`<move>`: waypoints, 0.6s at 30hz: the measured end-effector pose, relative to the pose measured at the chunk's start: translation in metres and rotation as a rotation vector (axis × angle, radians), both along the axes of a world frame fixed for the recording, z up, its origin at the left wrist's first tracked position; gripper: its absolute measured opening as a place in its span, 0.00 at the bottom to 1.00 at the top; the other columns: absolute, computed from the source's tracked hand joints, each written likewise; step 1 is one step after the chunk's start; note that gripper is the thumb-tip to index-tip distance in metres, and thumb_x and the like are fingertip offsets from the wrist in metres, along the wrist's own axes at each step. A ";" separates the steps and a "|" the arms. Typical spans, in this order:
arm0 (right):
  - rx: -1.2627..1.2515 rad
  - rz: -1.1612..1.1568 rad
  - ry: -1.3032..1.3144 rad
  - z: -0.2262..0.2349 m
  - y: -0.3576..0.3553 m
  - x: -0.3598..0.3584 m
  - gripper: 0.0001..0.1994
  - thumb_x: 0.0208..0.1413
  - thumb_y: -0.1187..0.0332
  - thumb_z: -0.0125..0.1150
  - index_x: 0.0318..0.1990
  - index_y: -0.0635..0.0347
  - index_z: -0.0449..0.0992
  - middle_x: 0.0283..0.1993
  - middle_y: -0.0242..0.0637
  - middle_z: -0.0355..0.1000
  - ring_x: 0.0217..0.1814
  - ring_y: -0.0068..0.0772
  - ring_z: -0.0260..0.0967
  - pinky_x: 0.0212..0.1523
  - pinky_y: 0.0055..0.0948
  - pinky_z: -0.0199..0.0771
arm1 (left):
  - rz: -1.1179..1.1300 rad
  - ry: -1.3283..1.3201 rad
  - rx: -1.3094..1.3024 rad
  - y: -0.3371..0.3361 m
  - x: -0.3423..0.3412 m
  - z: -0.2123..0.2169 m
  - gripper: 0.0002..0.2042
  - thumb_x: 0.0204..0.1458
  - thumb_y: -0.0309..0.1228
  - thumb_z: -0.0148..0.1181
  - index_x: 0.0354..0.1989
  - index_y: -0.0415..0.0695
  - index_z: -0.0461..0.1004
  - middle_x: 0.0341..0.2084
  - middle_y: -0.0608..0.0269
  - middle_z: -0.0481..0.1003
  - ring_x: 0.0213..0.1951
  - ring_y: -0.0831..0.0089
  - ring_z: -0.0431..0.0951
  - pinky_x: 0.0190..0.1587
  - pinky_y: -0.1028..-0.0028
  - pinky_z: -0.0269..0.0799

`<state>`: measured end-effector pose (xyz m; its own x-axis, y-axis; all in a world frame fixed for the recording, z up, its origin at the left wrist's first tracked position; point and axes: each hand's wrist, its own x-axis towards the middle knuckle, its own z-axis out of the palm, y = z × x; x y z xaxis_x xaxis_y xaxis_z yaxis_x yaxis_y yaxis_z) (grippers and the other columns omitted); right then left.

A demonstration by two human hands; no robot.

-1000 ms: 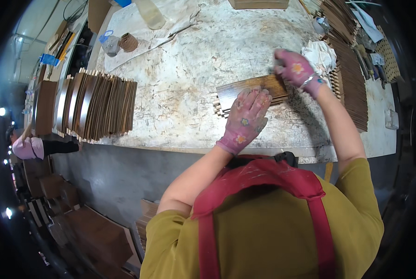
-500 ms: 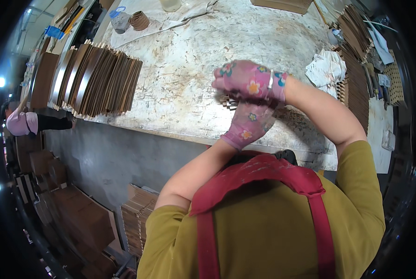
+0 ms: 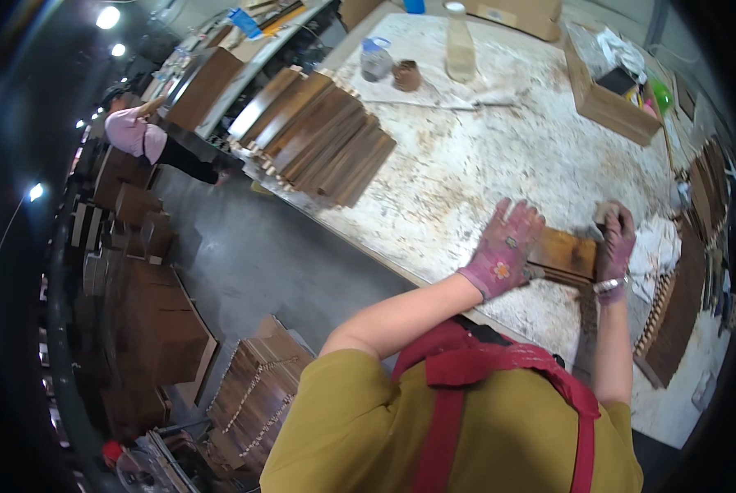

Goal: The person applies a liquid substance to small wooden slats and a larger rectangular board using a cloth and a sponge-like tool, then wipes them down.

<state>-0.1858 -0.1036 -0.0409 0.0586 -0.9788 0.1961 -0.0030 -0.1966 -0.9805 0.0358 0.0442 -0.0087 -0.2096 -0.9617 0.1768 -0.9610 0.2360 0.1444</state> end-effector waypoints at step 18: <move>0.141 0.030 -0.074 0.000 0.027 -0.088 0.18 0.65 0.63 0.56 0.56 0.64 0.72 0.45 0.34 0.72 0.44 0.23 0.69 0.45 0.24 0.71 | 0.645 -0.062 -0.242 0.075 0.260 0.148 0.31 0.50 0.47 0.67 0.61 0.47 0.71 0.51 0.50 0.74 0.55 0.51 0.72 0.58 0.60 0.67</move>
